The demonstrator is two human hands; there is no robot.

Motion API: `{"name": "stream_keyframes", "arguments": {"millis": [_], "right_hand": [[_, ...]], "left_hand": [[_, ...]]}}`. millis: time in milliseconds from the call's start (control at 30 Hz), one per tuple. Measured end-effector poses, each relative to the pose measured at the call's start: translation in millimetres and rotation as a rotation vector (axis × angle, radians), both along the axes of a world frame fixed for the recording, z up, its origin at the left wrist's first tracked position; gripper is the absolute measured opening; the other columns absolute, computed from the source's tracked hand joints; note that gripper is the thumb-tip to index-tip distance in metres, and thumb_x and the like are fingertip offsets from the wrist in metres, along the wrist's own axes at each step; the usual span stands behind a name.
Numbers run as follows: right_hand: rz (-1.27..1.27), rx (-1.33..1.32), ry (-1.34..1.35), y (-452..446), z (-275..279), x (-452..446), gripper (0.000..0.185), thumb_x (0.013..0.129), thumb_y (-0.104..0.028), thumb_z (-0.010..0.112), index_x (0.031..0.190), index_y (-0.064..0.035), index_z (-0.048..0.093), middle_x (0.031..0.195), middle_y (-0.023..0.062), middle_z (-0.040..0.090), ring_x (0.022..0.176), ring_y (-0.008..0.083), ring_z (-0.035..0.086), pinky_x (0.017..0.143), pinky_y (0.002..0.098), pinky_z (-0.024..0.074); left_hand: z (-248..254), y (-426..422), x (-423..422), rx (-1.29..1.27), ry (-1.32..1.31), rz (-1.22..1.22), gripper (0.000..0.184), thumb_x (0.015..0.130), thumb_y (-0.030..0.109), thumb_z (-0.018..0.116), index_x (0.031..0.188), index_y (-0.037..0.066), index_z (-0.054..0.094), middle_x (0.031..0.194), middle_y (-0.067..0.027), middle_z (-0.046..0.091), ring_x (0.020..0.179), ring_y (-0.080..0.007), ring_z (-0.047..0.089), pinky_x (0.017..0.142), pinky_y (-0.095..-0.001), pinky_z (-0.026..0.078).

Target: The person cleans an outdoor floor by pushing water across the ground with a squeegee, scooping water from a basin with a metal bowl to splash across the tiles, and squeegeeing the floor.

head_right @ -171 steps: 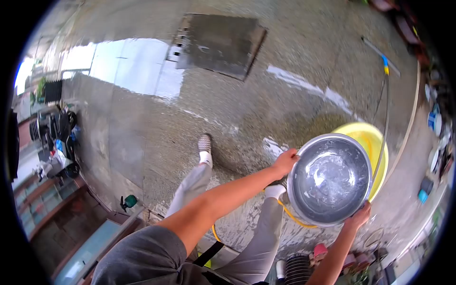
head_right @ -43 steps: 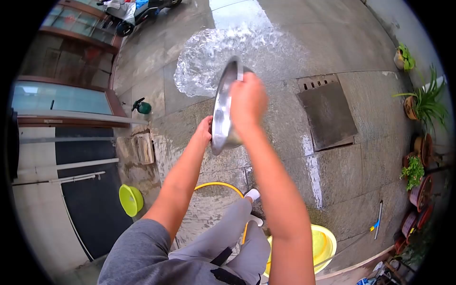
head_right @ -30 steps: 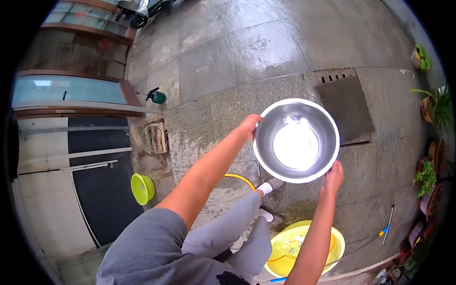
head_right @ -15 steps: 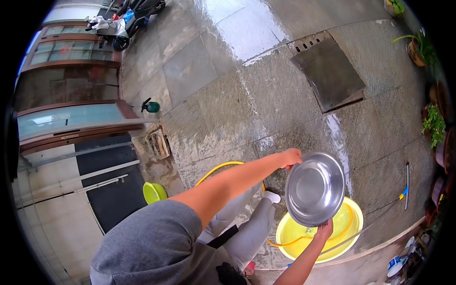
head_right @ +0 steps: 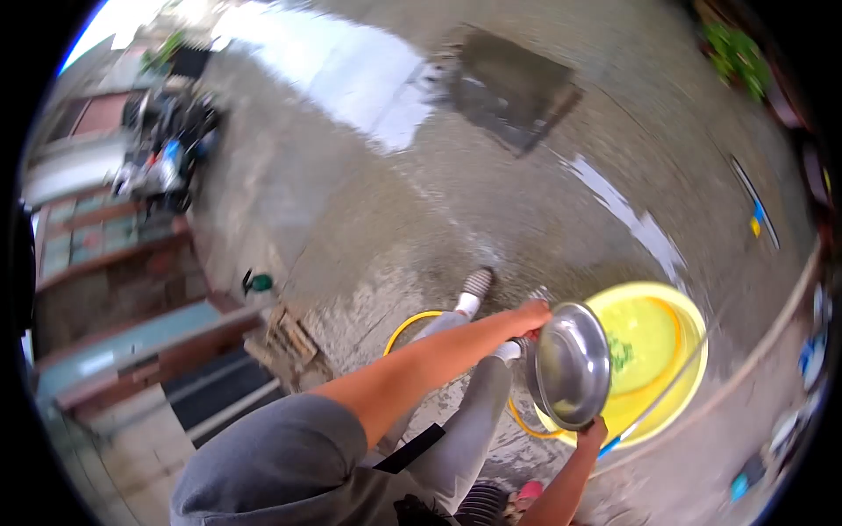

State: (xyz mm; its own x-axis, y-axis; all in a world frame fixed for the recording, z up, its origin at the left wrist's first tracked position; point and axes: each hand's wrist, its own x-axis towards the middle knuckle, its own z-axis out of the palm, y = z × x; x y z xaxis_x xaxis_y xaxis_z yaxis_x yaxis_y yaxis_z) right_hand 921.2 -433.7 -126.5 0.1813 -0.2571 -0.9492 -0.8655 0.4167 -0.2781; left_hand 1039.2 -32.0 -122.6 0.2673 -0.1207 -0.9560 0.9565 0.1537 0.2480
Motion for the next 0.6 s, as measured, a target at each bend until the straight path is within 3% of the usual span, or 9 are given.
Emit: {"name": "stream_keyframes", "arguments": {"millis": [67,200,300,433,467,600], "right_hand": [[-0.057,0.042,-0.007,-27.3,-24.5,-42.0,0.002,0.078,-0.003,0.053,0.078,-0.0028,0.055,0.073,0.0082,0.055,0.068,0.0242,0.058,0.063,0.0402,0.0515],[-0.268,-0.181,0.174,-43.2,-80.2,-87.2,0.004,0.077,0.000,0.049,0.080,0.0011,0.052,0.082,0.0117,0.052,0.073,0.0282,0.058,0.063,0.0438,0.0523],[-0.391,-0.221,0.311,-36.4,-103.7,-95.4,0.009,0.080,-0.003,0.049,0.072,-0.0024,0.052,0.066,0.0100,0.048,0.060,0.0256,0.053,0.052,0.0373,0.0458],[-0.470,-0.162,0.414,-41.9,-140.6,-111.5,0.010,0.081,-0.005,0.048,0.074,-0.0025,0.053,0.066,0.0105,0.047,0.057,0.0236,0.049,0.048,0.0340,0.0379],[-0.392,-0.155,0.471,-44.5,-148.8,-114.6,0.010,0.082,-0.007,0.048,0.074,-0.0039,0.053,0.069,0.0102,0.049,0.060,0.0241,0.050,0.048,0.0354,0.0362],[-0.482,-0.143,0.528,-58.8,-221.1,-139.7,0.006,0.083,-0.010,0.051,0.081,-0.0054,0.054,0.081,0.0123,0.053,0.069,0.0281,0.054,0.055,0.0382,0.0444]], "left_hand": [[-17.3,-35.0,3.9,-0.052,0.032,-0.054,0.016,0.084,0.012,0.052,0.086,-0.001,0.063,0.070,-0.0125,0.063,0.052,-0.0231,0.060,0.045,-0.0364,0.052],[-61.4,-103.1,14.8,-0.014,0.080,-0.076,0.018,0.084,0.009,0.051,0.088,-0.004,0.063,0.070,-0.0141,0.062,0.052,-0.0232,0.061,0.045,-0.0385,0.053],[-96.0,-138.3,20.7,0.070,0.061,-0.221,0.019,0.086,0.009,0.050,0.088,-0.005,0.063,0.072,-0.0172,0.063,0.053,-0.0254,0.062,0.044,-0.0397,0.054],[-126.4,-176.7,40.7,0.137,0.050,-0.405,0.022,0.088,0.009,0.047,0.088,-0.006,0.064,0.074,-0.0200,0.064,0.055,-0.0288,0.064,0.045,-0.0410,0.054],[-134.4,-184.5,44.1,0.157,0.052,-0.451,0.023,0.089,0.009,0.047,0.087,-0.006,0.064,0.074,-0.0203,0.064,0.055,-0.0293,0.064,0.045,-0.0413,0.054],[-208.1,-213.9,31.6,0.230,0.090,-0.546,0.024,0.088,0.007,0.048,0.081,-0.009,0.064,0.073,-0.0230,0.066,0.058,-0.0327,0.067,0.046,-0.0435,0.054]]}}
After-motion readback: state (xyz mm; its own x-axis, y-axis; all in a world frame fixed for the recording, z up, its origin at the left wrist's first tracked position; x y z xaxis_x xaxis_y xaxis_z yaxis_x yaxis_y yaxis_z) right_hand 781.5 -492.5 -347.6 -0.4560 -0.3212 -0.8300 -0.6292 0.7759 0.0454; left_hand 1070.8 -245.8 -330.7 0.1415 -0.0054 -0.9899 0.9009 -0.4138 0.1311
